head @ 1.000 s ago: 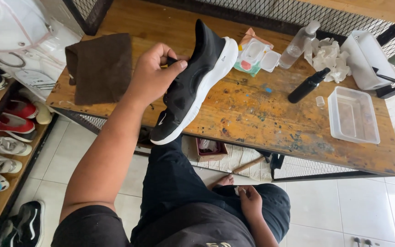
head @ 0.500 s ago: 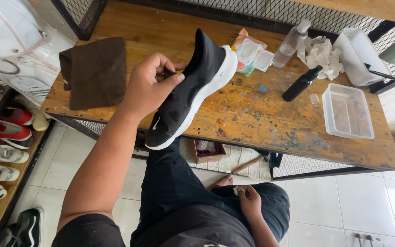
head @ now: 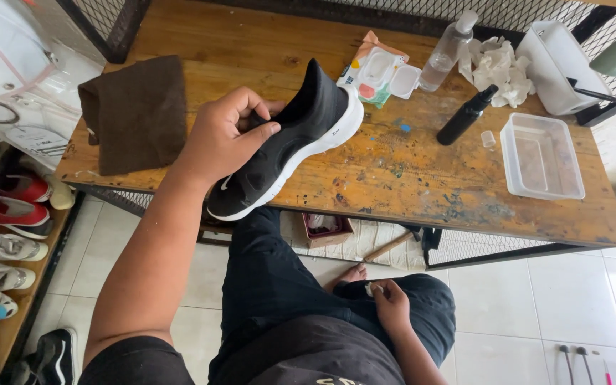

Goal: Cleaning the white midsoles and outsoles of sneakers using a cleaning wipe.

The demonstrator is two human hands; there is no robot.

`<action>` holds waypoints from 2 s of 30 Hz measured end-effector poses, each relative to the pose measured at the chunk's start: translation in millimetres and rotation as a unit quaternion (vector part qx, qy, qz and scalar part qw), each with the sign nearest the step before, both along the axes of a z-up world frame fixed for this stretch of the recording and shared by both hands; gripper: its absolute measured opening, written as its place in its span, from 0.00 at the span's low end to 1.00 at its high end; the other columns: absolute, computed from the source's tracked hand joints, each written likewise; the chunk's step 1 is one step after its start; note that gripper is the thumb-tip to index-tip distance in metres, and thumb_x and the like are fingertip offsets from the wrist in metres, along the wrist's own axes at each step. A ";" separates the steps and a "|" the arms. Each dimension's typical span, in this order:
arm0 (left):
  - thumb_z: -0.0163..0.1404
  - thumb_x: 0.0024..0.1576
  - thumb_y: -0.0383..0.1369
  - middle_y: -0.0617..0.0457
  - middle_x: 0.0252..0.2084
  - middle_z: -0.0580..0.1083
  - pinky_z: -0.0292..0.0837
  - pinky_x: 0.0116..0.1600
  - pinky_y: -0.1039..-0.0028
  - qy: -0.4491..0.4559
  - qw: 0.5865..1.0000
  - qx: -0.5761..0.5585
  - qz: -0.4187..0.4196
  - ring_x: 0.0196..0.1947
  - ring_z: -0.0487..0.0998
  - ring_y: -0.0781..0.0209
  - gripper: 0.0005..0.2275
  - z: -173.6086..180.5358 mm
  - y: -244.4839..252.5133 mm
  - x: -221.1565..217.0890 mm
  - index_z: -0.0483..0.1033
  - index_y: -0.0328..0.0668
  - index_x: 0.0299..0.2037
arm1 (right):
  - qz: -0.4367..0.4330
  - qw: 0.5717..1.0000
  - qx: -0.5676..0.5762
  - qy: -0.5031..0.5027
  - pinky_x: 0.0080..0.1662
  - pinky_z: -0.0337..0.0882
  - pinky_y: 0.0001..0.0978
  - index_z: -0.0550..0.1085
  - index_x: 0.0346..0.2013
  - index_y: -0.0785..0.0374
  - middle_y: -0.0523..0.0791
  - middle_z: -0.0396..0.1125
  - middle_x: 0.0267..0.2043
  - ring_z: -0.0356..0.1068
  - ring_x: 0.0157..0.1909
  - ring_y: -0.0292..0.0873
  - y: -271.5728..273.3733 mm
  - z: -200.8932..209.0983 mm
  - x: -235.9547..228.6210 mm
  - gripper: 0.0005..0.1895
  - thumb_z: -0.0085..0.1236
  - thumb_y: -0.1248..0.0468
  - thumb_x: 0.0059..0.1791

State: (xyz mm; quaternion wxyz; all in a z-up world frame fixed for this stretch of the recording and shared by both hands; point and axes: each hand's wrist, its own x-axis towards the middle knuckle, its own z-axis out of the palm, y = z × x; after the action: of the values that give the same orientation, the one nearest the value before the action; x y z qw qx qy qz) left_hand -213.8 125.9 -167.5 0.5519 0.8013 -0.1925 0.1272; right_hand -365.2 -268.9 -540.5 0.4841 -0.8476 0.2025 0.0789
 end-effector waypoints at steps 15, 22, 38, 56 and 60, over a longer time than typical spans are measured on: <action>0.54 0.62 0.28 0.54 0.36 0.78 0.60 0.29 0.65 -0.026 0.949 0.315 -0.017 0.19 0.67 0.58 0.03 8.8 3.1 45.9 0.72 0.45 0.41 | 0.006 1.000 0.008 -0.004 0.37 0.63 0.29 0.82 0.31 0.57 0.37 0.66 0.23 0.60 0.28 0.34 0.0 -0.4 0.2 0.05 0.60 0.62 0.48; 0.52 0.63 0.28 0.52 0.24 0.71 0.61 0.30 0.61 0.007 0.922 0.384 -0.037 0.28 0.71 0.53 0.03 1.3 -0.4 67.9 0.72 0.50 0.42 | -0.002 1.000 -0.011 -0.003 0.37 0.62 0.28 0.82 0.30 0.55 0.37 0.62 0.21 0.59 0.26 0.34 -2.4 -5.9 -0.8 0.05 0.61 0.60 0.48; 0.53 0.63 0.34 0.53 0.26 0.73 0.59 0.28 0.62 0.041 0.924 0.380 -0.026 0.22 0.68 0.55 0.04 -3.7 -5.6 64.4 0.72 0.50 0.45 | 0.004 1.000 -0.006 -0.010 0.37 0.63 0.28 0.82 0.31 0.55 0.36 0.64 0.22 0.60 0.27 0.33 -3.9 -12.9 1.5 0.04 0.62 0.61 0.48; 0.40 0.65 0.27 0.52 0.27 0.76 0.79 0.27 0.83 -0.306 0.952 -0.002 -0.030 0.26 0.79 0.64 0.09 -114.1 -86.0 -48.9 0.73 0.36 0.36 | 0.013 1.000 -0.013 0.004 0.36 0.61 0.28 0.82 0.30 0.55 0.36 0.62 0.20 0.58 0.26 0.33 -1.8 -11.0 3.7 0.05 0.62 0.60 0.48; 0.44 0.62 0.24 0.54 0.25 0.73 0.74 0.26 0.81 -0.217 0.972 -0.020 -0.091 0.22 0.74 0.66 0.05 -195.0 -113.5 -80.6 0.72 0.38 0.35 | 0.021 1.000 -0.015 0.004 0.37 0.63 0.28 0.82 0.31 0.55 0.37 0.65 0.22 0.60 0.27 0.33 0.4 -6.9 3.2 0.05 0.61 0.60 0.49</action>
State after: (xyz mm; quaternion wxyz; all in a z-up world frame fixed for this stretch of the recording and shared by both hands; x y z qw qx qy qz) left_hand -294.4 12.4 -362.5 0.5224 0.7225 -0.3768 0.2513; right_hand -362.0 -268.5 -547.4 0.4689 -0.8585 0.1872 0.0893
